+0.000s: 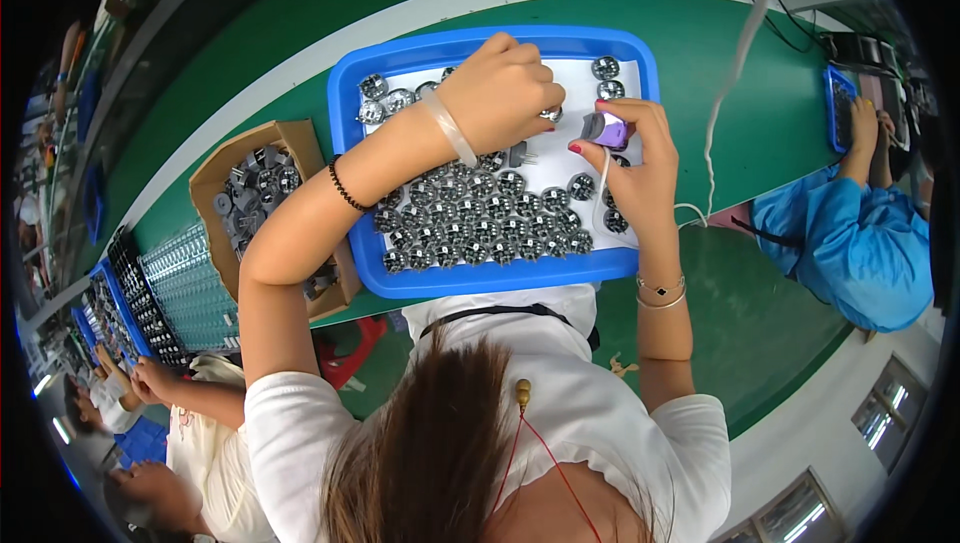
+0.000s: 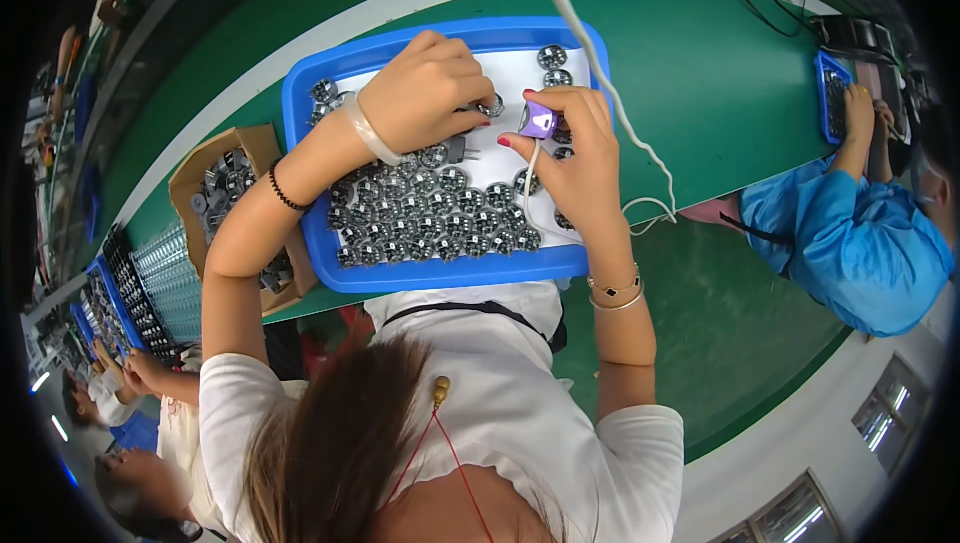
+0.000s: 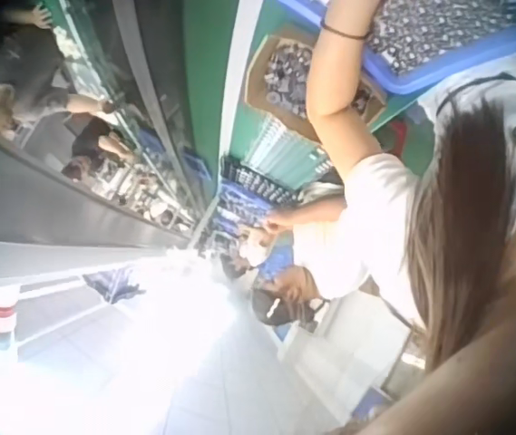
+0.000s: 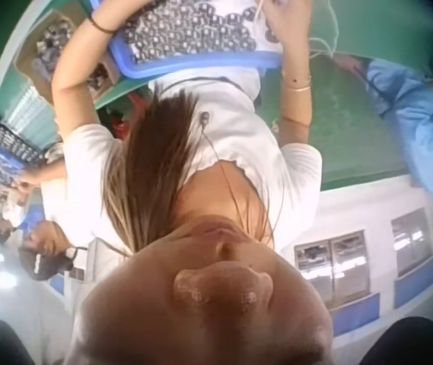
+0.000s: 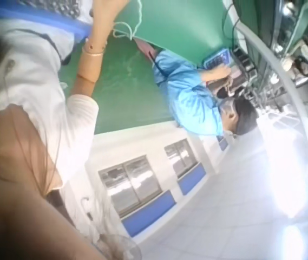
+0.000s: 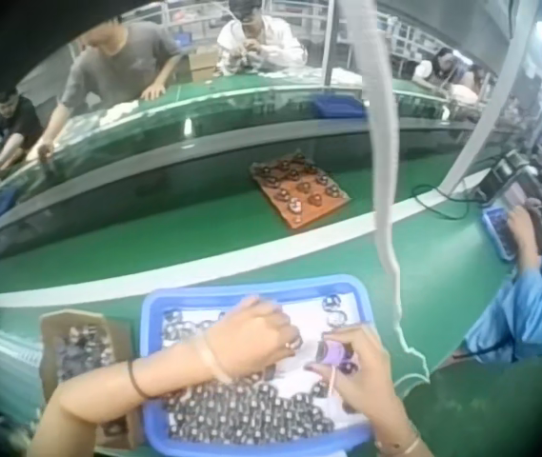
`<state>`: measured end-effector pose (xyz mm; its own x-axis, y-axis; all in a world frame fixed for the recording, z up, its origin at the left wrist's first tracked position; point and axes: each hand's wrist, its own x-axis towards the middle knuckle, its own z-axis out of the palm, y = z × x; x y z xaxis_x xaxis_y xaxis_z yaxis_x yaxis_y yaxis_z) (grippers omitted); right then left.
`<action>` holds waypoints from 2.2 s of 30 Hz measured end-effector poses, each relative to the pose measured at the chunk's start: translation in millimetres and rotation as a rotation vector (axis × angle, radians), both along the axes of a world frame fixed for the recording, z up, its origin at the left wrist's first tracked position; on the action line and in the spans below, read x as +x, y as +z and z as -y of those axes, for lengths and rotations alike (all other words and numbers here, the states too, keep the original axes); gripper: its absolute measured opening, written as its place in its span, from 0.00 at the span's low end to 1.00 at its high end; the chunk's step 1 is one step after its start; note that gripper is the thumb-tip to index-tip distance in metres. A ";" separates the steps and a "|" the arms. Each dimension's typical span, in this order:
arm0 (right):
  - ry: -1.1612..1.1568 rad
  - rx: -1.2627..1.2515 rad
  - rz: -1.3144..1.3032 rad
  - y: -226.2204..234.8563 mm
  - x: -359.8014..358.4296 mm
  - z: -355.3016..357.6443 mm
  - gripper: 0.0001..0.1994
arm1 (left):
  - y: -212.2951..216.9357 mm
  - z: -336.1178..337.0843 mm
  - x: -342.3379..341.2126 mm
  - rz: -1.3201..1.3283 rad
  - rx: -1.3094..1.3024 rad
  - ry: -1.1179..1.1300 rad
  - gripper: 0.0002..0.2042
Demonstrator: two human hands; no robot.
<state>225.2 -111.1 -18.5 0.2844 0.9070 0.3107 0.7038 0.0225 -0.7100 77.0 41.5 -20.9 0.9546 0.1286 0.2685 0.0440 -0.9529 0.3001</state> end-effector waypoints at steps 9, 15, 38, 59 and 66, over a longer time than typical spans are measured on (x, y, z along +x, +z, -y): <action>0.015 -0.031 -0.139 -2.8 -0.6 -0.3 0.18 | -4.8 3.7 0.9 -0.053 -0.043 0.021 0.07; 0.024 -0.052 -0.201 -6.9 1.3 2.0 0.18 | -5.5 5.0 0.0 -0.039 -0.065 0.028 0.07; 0.284 -0.067 -0.014 24.3 24.6 29.1 0.23 | -18.7 1.5 38.0 0.056 0.165 0.223 0.05; 0.126 -0.154 -0.416 12.0 24.3 30.6 0.16 | -0.4 46.4 0.5 0.110 0.038 0.034 0.08; -0.261 0.212 -0.525 -0.6 29.8 41.2 0.18 | -12.2 26.8 12.0 0.104 0.100 0.080 0.02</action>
